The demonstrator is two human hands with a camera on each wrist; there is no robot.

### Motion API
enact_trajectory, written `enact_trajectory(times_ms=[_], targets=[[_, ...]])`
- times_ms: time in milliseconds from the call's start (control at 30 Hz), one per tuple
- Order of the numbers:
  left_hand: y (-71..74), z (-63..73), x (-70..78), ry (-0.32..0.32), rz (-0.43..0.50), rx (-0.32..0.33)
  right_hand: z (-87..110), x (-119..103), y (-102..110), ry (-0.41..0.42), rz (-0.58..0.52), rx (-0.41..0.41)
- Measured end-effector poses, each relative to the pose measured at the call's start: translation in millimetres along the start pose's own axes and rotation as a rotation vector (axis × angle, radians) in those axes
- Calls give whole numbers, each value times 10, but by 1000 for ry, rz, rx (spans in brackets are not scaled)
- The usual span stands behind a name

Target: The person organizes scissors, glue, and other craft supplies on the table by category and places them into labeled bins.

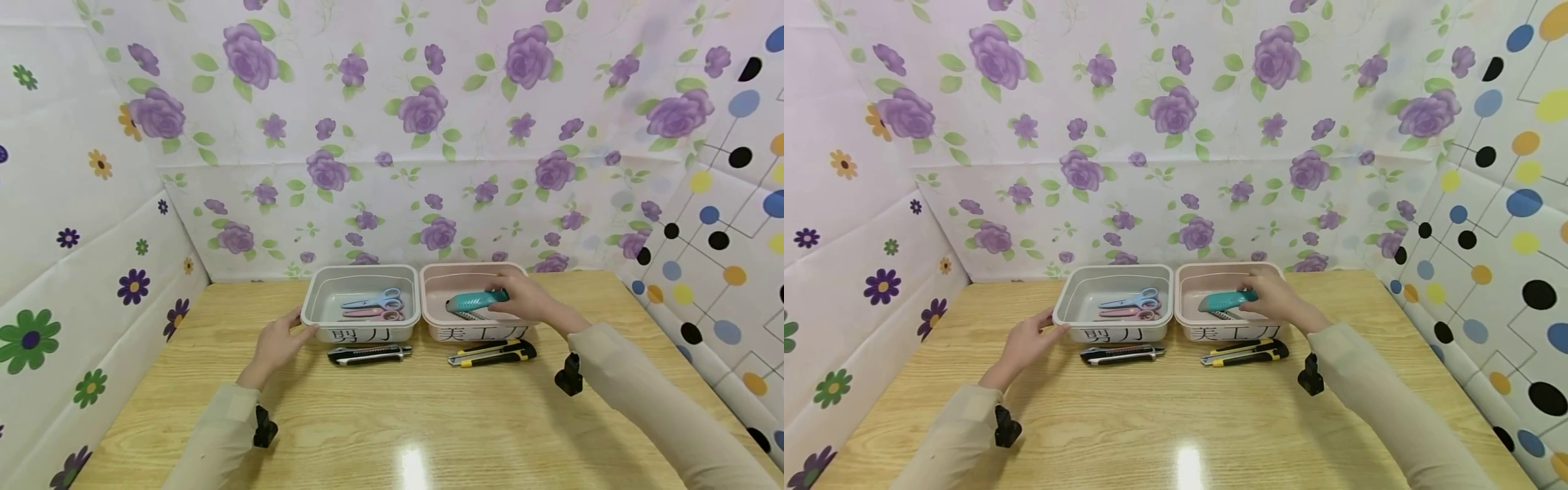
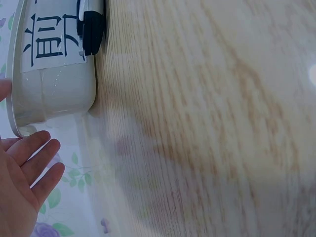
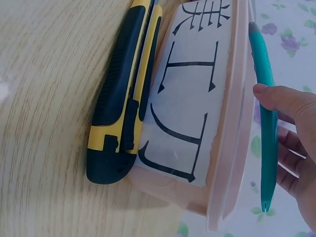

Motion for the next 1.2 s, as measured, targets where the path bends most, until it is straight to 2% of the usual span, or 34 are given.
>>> enact_trajectory(times_ms=[333,700,1000,1200], targets=[[-7,-7,-5,-10,-2,15,1,19,-39,25,-24,46],[-13,-3,-13,-8,-3,16,4,83,-181,-10,-83,35],[-21,-1,-36,-5,0,10,-32,54,-230,19,-50,90],[-17,-1,-33,-5,-5,14,-35,56,-233,13,-77,116]])
Point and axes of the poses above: each hand's wrist, its own z-axis away from the middle knuckle, its own y-axis out of the back of the hand, x = y × z, the point moved 10 cm from there along -z, towards the middle knuckle, and after that the axes turned 11 degrees about x, right-handed, at the moved point
